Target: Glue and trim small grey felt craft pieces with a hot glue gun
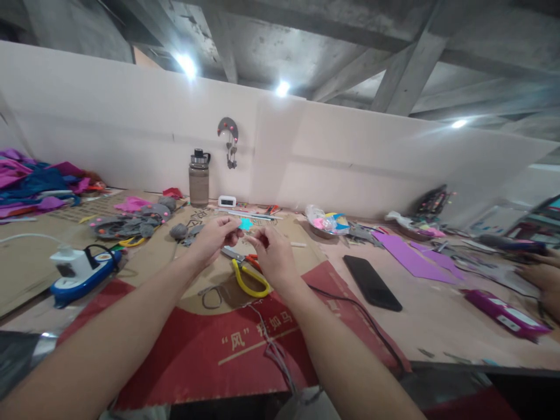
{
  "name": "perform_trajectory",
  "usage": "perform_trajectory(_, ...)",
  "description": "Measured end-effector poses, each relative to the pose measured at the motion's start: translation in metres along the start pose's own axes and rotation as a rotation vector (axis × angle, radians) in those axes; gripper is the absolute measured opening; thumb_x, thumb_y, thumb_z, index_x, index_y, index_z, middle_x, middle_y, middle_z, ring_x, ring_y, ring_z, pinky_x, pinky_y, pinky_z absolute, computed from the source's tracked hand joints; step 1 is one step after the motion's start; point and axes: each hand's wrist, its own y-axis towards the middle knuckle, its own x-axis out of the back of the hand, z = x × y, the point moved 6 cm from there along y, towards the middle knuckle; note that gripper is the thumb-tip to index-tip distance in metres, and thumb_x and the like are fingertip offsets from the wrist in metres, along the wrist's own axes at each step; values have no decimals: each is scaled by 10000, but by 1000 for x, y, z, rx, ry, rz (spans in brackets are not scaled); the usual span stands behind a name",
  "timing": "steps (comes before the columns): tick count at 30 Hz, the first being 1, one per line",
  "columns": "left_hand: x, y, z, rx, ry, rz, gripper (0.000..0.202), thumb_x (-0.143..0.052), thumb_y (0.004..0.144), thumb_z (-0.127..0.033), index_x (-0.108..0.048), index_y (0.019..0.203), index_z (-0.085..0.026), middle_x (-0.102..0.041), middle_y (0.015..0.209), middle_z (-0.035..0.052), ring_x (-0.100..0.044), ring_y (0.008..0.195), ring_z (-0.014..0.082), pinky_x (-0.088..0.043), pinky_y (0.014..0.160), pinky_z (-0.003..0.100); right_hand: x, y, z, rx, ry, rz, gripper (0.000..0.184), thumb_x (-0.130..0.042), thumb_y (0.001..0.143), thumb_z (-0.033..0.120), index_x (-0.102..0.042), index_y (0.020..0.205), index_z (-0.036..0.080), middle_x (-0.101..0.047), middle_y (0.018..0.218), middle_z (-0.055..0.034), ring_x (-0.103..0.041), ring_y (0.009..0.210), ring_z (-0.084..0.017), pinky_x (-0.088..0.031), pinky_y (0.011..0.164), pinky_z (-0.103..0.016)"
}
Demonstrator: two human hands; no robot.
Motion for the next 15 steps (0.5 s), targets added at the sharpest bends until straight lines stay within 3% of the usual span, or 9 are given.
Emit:
perform_trajectory(7, -4, 1, 4, -11, 55, 45, 217, -614, 729, -341, -554, 682, -138, -541, 576, -10, -462, 488, 81, -348, 488, 214, -24, -5, 10, 128, 128, 308, 288, -400, 891, 324, -582, 714, 189, -591, 728, -21, -510, 689, -128, -365, 645, -243)
perform_trajectory(11, -5, 1, 2, -40, 97, 60, 213, -599, 743, -341, -538, 676, -148, -521, 546, -22, -443, 482, 76, -326, 485, 206, -15, -2, 0, -16, 176, 127, 245, -431, 872, 340, -566, 737, 186, -573, 711, -11, -501, 683, -129, -363, 651, -248)
perform_trajectory(15, -6, 0, 0, -52, 153, 44, 216, -583, 752, -346, -545, 679, -147, -521, 554, -18, -441, 490, 76, -315, 479, 205, -4, 2, -19, -225, 366, -78, 210, -491, 827, 394, -504, 824, 184, -521, 721, 8, -479, 650, -117, -386, 613, -240)
